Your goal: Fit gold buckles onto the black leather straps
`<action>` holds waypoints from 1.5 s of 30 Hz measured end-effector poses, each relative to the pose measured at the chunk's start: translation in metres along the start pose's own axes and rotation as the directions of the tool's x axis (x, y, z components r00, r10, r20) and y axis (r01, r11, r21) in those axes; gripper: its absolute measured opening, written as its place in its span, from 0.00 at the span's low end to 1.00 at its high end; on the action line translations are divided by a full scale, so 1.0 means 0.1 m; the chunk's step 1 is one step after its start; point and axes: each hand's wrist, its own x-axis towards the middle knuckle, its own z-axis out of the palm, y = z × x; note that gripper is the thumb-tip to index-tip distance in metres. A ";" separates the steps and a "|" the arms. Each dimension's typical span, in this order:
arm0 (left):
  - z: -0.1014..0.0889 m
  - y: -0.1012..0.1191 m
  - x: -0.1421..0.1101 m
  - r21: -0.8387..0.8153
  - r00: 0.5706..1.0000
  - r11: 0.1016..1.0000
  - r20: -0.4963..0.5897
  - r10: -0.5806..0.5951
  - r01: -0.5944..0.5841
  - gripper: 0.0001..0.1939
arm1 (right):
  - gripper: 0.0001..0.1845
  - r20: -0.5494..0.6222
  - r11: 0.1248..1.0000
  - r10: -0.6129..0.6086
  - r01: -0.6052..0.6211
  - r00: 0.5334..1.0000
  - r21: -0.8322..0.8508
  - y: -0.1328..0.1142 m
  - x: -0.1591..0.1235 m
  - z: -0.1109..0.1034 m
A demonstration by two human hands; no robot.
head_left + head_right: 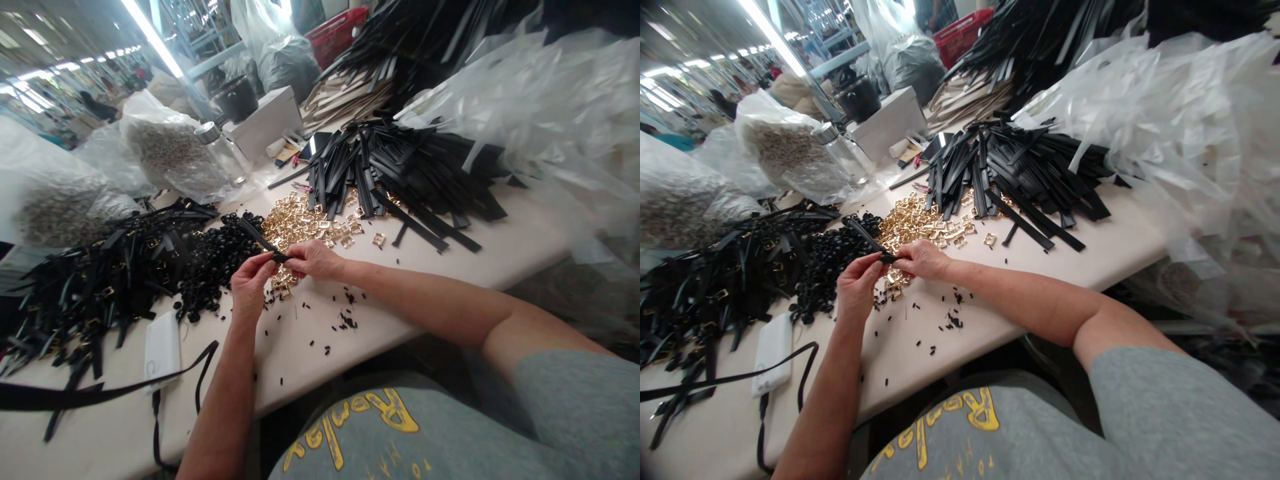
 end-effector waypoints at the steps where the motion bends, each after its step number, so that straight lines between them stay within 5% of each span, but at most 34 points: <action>1: -0.01 0.00 0.00 0.009 1.000 1.000 0.006 -0.004 0.004 0.14 | 0.09 0.011 0.999 0.003 -0.002 1.000 -0.040 -0.02 0.00 -0.02; 12: -0.09 0.08 0.01 0.230 0.983 0.973 0.170 -0.070 0.030 0.12 | 0.08 0.174 0.936 -0.036 0.094 0.984 -0.339 -0.06 0.00 -0.12; 23: -0.17 0.19 -0.01 0.322 0.904 0.944 0.378 -0.198 0.073 0.08 | 0.09 0.358 0.883 -0.080 0.233 0.930 -0.409 -0.08 -0.02 -0.20; 30: -0.20 0.13 0.00 0.217 0.897 0.966 0.385 -0.216 0.139 0.10 | 0.16 0.393 0.956 -0.043 0.152 0.919 -0.251 -0.04 -0.02 -0.19; 36: -0.20 0.10 -0.01 0.166 0.850 0.952 0.429 -0.305 0.257 0.11 | 0.15 0.491 0.980 -0.063 0.147 0.869 -0.135 -0.02 -0.04 -0.19; 41: -0.12 0.07 -0.01 0.124 0.884 0.947 0.338 -0.322 0.297 0.14 | 0.15 0.459 0.958 -0.056 0.177 0.887 -0.225 -0.03 -0.03 -0.22; 45: -0.03 0.02 -0.01 0.039 0.954 0.967 0.153 -0.256 0.253 0.15 | 0.14 0.267 0.941 -0.045 0.131 0.963 -0.313 -0.06 -0.02 -0.19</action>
